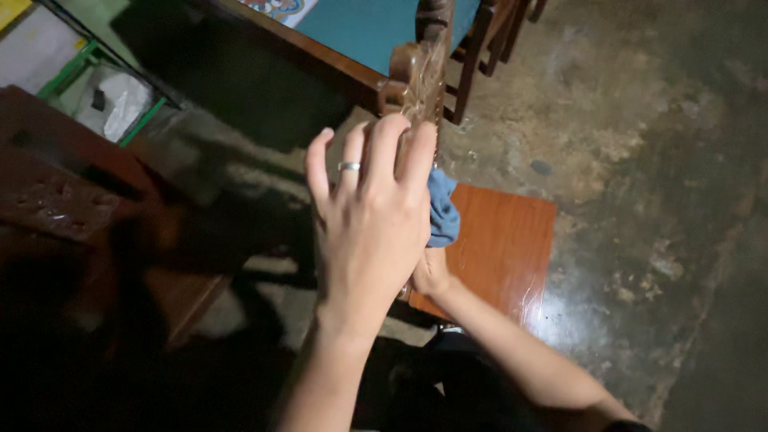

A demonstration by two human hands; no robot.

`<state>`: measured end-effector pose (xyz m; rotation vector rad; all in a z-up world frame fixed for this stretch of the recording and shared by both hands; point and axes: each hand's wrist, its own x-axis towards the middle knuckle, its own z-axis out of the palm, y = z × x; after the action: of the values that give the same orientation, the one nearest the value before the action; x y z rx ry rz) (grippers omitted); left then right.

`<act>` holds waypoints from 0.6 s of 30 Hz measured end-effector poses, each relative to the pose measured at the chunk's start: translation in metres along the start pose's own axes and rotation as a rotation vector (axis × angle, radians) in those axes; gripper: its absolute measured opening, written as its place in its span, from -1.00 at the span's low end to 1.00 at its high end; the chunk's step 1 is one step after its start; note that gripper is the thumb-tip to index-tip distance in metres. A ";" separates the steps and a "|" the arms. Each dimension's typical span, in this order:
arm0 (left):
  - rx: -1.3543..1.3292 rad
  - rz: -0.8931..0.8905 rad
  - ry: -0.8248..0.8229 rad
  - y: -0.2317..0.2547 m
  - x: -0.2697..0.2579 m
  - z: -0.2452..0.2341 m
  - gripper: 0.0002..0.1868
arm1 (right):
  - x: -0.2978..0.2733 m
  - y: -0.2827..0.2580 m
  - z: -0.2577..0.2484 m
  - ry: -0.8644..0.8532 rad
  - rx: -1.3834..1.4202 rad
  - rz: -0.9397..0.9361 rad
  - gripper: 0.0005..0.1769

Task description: The person wipes the seat and backrest of a wooden chair using a blue cloth. They clean the flat seat surface first, then move to the carved backrest, wiping the details and spindles.

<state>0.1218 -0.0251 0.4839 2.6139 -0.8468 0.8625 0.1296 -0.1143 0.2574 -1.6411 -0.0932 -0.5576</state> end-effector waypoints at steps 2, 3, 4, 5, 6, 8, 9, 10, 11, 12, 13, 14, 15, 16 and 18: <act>-0.061 -0.019 -0.050 0.001 0.011 0.007 -0.51 | 0.028 0.019 -0.013 -0.011 0.018 0.024 -0.45; -0.091 -0.028 -0.074 0.001 0.015 0.011 -0.46 | 0.044 0.030 -0.020 -0.019 0.036 0.042 -0.44; -0.092 -0.046 -0.104 0.001 0.019 0.016 -0.42 | 0.059 0.041 -0.026 -0.034 0.063 0.064 -0.43; -0.095 -0.064 -0.133 0.001 0.023 0.022 -0.37 | 0.075 0.053 -0.031 -0.052 0.095 0.092 -0.42; -0.097 -0.083 -0.162 0.000 0.027 0.029 -0.32 | 0.088 0.065 -0.035 -0.073 0.126 0.121 -0.41; -0.071 -0.132 -0.283 -0.003 0.029 0.038 -0.23 | 0.108 0.091 -0.038 -0.079 0.179 0.172 -0.39; -0.059 -0.160 -0.348 -0.005 0.029 0.042 -0.18 | 0.111 0.104 -0.039 -0.059 0.198 0.197 -0.38; -0.062 -0.191 -0.354 -0.008 0.031 0.045 -0.17 | 0.111 0.117 -0.036 -0.026 0.211 0.210 -0.36; -0.065 -0.221 -0.363 -0.011 0.030 0.048 -0.15 | 0.105 0.129 -0.030 0.071 0.191 0.178 -0.35; -0.068 -0.251 -0.373 -0.011 0.029 0.051 -0.14 | 0.095 0.140 -0.022 0.181 0.163 0.146 -0.37; -0.069 -0.273 -0.373 -0.010 0.030 0.055 -0.13 | 0.083 0.147 -0.016 0.216 0.148 0.154 -0.36; -0.069 -0.295 -0.373 -0.007 0.030 0.056 -0.13 | 0.064 0.149 -0.010 0.251 0.133 0.163 -0.35; -0.072 -0.317 -0.368 -0.005 0.031 0.058 -0.13 | 0.047 0.147 -0.007 0.286 0.116 0.167 -0.34; -0.077 -0.323 -0.367 -0.003 0.032 0.059 -0.12 | 0.029 0.138 -0.003 0.272 0.058 0.315 -0.40; -0.088 -0.343 -0.377 0.003 0.031 0.061 -0.10 | 0.014 0.112 0.000 0.232 0.119 0.315 -0.37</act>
<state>0.1680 -0.0658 0.4550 2.7669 -0.4758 0.2412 0.1843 -0.1361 0.1612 -1.4290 0.2934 -0.4856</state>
